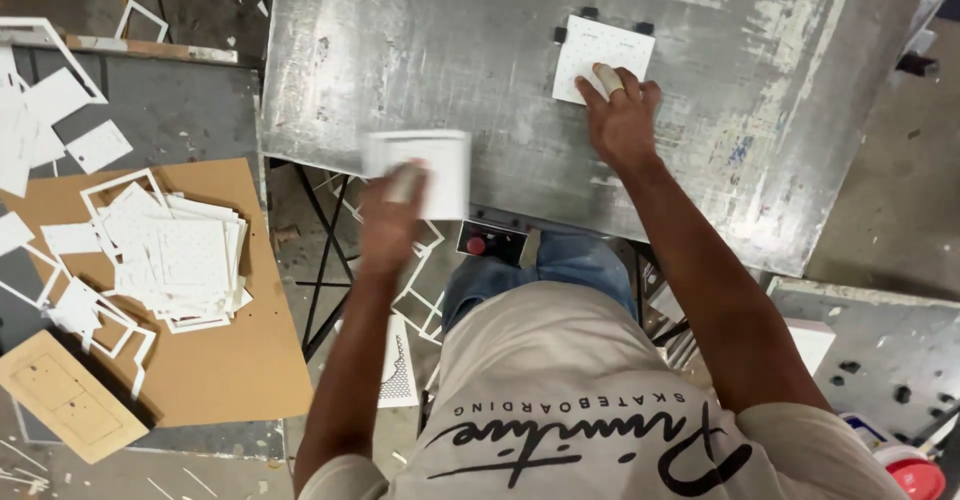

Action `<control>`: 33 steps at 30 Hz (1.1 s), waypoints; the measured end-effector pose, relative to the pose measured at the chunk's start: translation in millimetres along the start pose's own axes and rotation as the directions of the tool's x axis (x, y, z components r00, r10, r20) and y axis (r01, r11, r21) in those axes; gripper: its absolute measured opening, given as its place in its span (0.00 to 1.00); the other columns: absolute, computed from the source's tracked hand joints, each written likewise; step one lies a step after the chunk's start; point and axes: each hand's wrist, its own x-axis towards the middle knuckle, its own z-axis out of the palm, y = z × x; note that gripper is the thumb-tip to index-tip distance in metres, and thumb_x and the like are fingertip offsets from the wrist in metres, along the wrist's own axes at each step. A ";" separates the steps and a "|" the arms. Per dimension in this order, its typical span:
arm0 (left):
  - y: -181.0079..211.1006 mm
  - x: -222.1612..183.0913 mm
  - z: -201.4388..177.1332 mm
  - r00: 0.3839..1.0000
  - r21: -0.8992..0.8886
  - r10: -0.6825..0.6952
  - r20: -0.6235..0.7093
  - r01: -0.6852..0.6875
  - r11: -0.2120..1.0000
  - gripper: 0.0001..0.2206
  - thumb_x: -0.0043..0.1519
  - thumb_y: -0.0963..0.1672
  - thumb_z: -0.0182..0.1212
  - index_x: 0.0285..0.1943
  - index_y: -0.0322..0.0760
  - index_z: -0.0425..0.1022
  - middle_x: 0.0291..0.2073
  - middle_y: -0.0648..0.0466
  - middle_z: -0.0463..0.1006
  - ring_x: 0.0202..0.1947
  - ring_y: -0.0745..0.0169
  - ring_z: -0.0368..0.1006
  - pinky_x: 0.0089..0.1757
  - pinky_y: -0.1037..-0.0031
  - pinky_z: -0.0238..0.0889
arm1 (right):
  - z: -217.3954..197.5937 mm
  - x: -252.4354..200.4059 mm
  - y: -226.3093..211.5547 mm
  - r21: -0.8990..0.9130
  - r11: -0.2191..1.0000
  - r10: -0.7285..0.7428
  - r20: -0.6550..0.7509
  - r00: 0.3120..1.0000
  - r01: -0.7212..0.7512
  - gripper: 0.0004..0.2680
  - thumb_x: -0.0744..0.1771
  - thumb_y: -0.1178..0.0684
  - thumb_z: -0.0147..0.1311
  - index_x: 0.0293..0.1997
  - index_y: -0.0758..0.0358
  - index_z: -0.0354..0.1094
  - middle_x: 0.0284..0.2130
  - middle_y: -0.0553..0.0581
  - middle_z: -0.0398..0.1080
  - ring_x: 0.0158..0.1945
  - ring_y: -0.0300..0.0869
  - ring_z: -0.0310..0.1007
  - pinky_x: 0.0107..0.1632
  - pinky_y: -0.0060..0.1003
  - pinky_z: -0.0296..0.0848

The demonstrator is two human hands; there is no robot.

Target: The recorder is placing white cards into a manual printing press, operating the lever to process them, and stacking the results.

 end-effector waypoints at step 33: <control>-109.4 -155.5 105.3 0.878 -0.135 -0.464 -0.116 0.449 0.883 0.23 0.58 0.42 0.65 0.64 0.31 0.70 0.55 0.30 0.75 0.56 0.26 0.69 0.56 0.48 0.64 | -81.5 -322.3 100.8 0.015 0.609 0.786 0.119 0.606 -0.793 0.31 0.69 0.45 0.62 0.80 0.59 0.46 0.81 0.71 0.46 0.82 0.66 0.39 0.76 0.69 0.39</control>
